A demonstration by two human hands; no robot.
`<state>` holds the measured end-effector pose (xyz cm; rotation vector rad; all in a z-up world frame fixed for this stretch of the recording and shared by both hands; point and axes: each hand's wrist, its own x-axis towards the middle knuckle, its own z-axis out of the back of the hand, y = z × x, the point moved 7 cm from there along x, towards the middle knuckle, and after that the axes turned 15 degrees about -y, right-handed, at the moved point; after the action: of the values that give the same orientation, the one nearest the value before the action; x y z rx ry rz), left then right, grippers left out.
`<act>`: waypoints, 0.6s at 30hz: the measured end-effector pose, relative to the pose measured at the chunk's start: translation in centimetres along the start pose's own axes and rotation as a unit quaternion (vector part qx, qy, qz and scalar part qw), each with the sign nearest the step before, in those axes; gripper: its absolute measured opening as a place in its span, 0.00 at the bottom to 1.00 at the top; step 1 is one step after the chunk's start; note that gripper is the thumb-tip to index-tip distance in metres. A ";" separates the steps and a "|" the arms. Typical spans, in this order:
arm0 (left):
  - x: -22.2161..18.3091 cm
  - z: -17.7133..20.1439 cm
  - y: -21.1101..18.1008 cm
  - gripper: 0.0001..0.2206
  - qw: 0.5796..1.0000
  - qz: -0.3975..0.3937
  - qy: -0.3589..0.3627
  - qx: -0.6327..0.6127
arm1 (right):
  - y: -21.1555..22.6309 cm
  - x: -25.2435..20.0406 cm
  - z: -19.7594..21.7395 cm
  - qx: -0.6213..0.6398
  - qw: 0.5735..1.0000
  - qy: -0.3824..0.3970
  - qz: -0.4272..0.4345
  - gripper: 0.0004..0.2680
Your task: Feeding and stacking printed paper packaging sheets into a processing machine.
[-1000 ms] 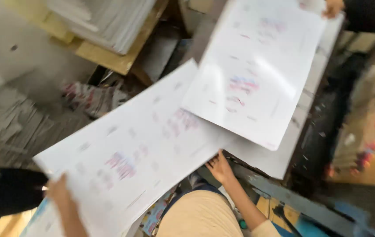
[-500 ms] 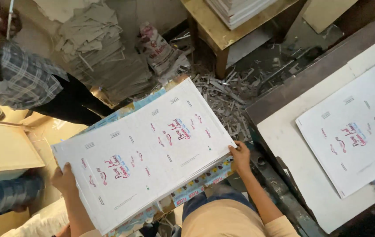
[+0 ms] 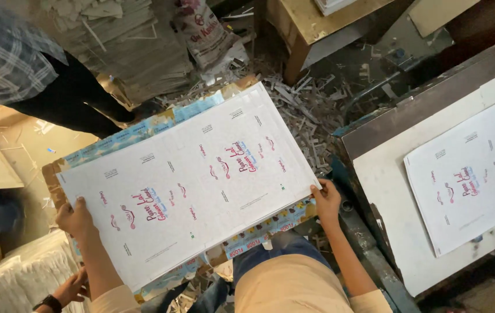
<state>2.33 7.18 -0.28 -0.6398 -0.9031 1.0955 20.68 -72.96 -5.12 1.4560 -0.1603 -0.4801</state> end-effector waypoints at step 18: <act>-1.9 -0.5 -1.7 0.16 0.995 -0.093 -0.036 0.018 | 2.6 -1.2 -0.9 -0.206 0.966 -0.067 0.140 0.10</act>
<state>3.21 4.84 0.32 -0.4792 -0.9824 0.9708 20.47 -71.53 -2.51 0.9747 -0.3489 -0.3543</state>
